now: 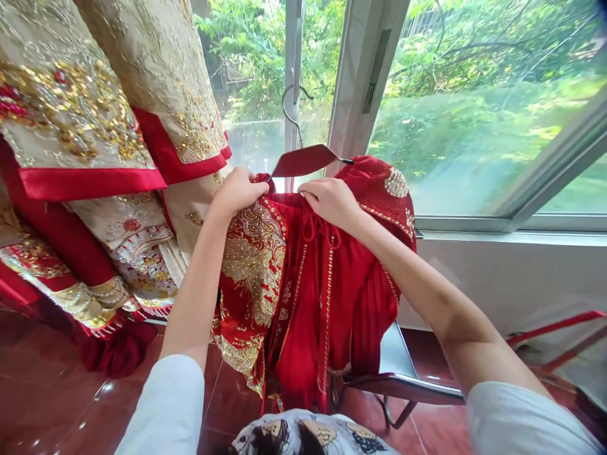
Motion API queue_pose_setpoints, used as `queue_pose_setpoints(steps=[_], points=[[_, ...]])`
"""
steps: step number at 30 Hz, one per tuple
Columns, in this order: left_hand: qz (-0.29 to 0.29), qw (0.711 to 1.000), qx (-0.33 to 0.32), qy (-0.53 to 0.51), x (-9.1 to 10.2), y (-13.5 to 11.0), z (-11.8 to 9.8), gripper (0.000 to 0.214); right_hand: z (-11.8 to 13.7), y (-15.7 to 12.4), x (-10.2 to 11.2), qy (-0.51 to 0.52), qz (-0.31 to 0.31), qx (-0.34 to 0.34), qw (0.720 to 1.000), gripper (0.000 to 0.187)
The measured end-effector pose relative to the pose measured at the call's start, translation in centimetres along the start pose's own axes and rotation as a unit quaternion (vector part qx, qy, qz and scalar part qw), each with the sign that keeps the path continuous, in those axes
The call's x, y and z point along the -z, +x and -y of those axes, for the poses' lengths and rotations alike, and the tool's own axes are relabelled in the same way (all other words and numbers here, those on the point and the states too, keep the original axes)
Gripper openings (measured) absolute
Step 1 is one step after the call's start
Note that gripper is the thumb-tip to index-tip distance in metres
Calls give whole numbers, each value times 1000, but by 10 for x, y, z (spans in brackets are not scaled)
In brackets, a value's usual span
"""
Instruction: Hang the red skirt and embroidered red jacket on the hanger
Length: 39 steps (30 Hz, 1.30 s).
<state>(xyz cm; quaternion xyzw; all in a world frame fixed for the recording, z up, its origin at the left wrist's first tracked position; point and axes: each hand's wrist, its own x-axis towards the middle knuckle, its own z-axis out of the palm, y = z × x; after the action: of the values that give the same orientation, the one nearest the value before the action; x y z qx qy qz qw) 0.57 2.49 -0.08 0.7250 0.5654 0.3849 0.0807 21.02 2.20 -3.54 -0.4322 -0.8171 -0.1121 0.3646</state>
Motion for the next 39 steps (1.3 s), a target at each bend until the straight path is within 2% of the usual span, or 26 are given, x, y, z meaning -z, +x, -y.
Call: queue_pose_setpoints(steps=[2, 5, 10, 13, 17, 21, 24, 30, 33, 36, 39], points=[[-15, 1000, -5, 19, -6, 10, -7, 23, -1, 3, -9, -6, -10, -38, 999, 31], [-55, 998, -30, 30, -15, 19, -14, 17, 9, 16, -10, 10, -6, -75, 997, 28], [-117, 992, -21, 40, -20, 10, -15, 14, 25, 23, -18, 6, -3, -158, 987, 28], [-119, 992, -6, 46, -20, 4, -16, 10, 30, 21, -32, 62, 17, -177, 982, 26], [-137, 990, -19, 11, -21, 4, -15, 10, 33, 22, -43, 149, 3, -212, 966, 33], [-153, 987, -43, -16, -21, 5, -13, 27, 30, 25, -38, 190, 29, -240, 952, 29], [-141, 988, -59, -20, -21, 6, -11, 30, 29, 26, -29, 140, 25, -226, 964, 32], [-118, 992, -52, -17, -21, 7, -12, 29, 28, 31, -15, 86, 71, -207, 972, 17], [-119, 992, -51, 0, -21, 3, -13, 24, 29, 31, -16, 76, 43, -221, 971, 11], [-121, 991, -52, 17, -19, -3, -15, 27, 29, 26, -21, 58, -19, -218, 974, 15], [-122, 985, -119, 13, -15, -6, -22, 38, 28, 20, -25, 60, -77, -211, 973, 20]])
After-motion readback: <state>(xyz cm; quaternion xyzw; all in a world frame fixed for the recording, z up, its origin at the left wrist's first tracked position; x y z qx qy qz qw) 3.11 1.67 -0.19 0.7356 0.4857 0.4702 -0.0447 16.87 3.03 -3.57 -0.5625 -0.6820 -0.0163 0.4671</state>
